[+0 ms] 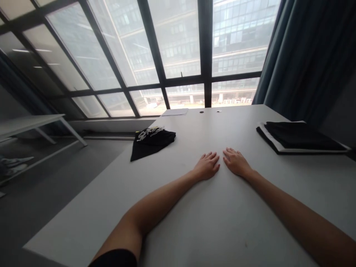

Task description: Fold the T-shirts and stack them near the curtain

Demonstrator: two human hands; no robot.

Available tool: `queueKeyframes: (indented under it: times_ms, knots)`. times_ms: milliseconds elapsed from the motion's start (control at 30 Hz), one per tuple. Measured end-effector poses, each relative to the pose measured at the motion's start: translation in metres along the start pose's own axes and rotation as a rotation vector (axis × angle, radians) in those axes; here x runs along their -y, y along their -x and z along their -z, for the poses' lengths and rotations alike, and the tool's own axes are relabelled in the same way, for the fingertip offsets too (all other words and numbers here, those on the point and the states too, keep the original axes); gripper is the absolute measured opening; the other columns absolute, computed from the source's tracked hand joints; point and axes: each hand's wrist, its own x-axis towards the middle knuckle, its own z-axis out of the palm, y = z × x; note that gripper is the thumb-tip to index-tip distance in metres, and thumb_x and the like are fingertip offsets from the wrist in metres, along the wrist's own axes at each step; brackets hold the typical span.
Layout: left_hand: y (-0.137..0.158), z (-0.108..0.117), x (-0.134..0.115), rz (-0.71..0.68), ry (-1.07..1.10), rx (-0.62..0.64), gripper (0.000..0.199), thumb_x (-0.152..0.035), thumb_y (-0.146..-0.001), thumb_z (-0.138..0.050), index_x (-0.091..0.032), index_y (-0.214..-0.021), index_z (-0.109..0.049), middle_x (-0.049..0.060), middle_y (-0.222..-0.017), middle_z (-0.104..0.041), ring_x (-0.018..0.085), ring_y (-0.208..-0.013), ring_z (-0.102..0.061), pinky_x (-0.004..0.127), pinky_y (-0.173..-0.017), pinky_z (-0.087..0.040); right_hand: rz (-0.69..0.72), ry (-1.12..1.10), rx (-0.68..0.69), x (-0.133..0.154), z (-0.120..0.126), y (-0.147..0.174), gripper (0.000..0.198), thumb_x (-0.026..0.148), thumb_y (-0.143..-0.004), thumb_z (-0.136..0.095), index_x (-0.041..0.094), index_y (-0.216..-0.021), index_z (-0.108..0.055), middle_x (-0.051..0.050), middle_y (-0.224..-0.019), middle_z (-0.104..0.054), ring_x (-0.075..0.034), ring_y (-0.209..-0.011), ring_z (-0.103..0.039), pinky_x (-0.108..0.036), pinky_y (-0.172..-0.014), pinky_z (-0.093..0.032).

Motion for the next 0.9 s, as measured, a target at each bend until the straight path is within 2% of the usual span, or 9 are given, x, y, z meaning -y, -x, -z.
queueKeyframes:
  times_ms: [367,567,667,733,833,900]
  knots:
    - [0.002,0.0,0.001,-0.026,0.001,-0.024,0.054,-0.045,-0.104,-0.039,-0.02,-0.151,-0.046,0.011,-0.162,-0.04,0.028,-0.152,-0.032,0.05,-0.123,-0.027,0.05,0.051,-0.053,-0.008,-0.01,-0.002,0.045,0.032,-0.101,-0.043,0.014,-0.139,-0.06,-0.019,-0.153,-0.05,-0.033,-0.145,-0.043,-0.054,-0.117,-0.035]
    - [0.0,0.008,0.023,-0.069,-0.012,-0.073,0.047,-0.041,-0.101,-0.047,-0.024,-0.144,-0.055,0.006,-0.152,-0.054,0.021,-0.14,-0.05,0.035,-0.118,-0.037,0.055,0.052,-0.058,-0.01,-0.011,-0.002,0.045,0.033,-0.101,-0.043,0.013,-0.138,-0.06,-0.019,-0.152,-0.051,-0.033,-0.144,-0.044,-0.053,-0.117,-0.036]
    - [-0.002,0.021,0.052,0.121,-0.084,-0.15,0.041,-0.042,-0.098,-0.054,-0.028,-0.136,-0.062,0.004,-0.145,-0.06,0.02,-0.134,-0.055,0.035,-0.117,-0.038,0.059,0.044,-0.066,-0.012,-0.012,-0.002,0.045,0.033,-0.101,-0.043,0.014,-0.139,-0.06,-0.018,-0.152,-0.051,-0.032,-0.144,-0.044,-0.053,-0.117,-0.035]
    - [0.0,0.035,0.08,0.294,-0.12,-0.225,0.046,-0.039,-0.096,-0.056,-0.023,-0.139,-0.059,0.009,-0.146,-0.059,0.025,-0.136,-0.052,0.042,-0.119,-0.034,0.058,0.037,-0.067,-0.013,-0.014,-0.002,0.046,0.033,-0.101,-0.043,0.014,-0.139,-0.06,-0.018,-0.152,-0.051,-0.032,-0.144,-0.044,-0.053,-0.117,-0.035]
    - [0.012,0.056,0.132,0.513,-0.169,-0.361,0.061,-0.036,-0.096,-0.057,-0.015,-0.152,-0.045,0.019,-0.158,-0.043,0.036,-0.149,-0.032,0.061,-0.121,-0.021,0.055,0.033,-0.065,-0.015,-0.016,-0.003,0.047,0.034,-0.102,-0.042,0.013,-0.139,-0.06,-0.019,-0.152,-0.051,-0.033,-0.144,-0.044,-0.053,-0.117,-0.035]
    - [0.026,0.066,0.165,0.744,-0.207,-0.471,0.072,-0.044,-0.091,-0.064,-0.021,-0.155,-0.041,0.014,-0.163,-0.035,0.036,-0.154,-0.02,0.062,-0.122,-0.016,0.059,0.032,-0.067,-0.015,-0.017,-0.003,0.047,0.034,-0.101,-0.042,0.013,-0.139,-0.06,-0.019,-0.153,-0.051,-0.032,-0.144,-0.044,-0.053,-0.117,-0.035]
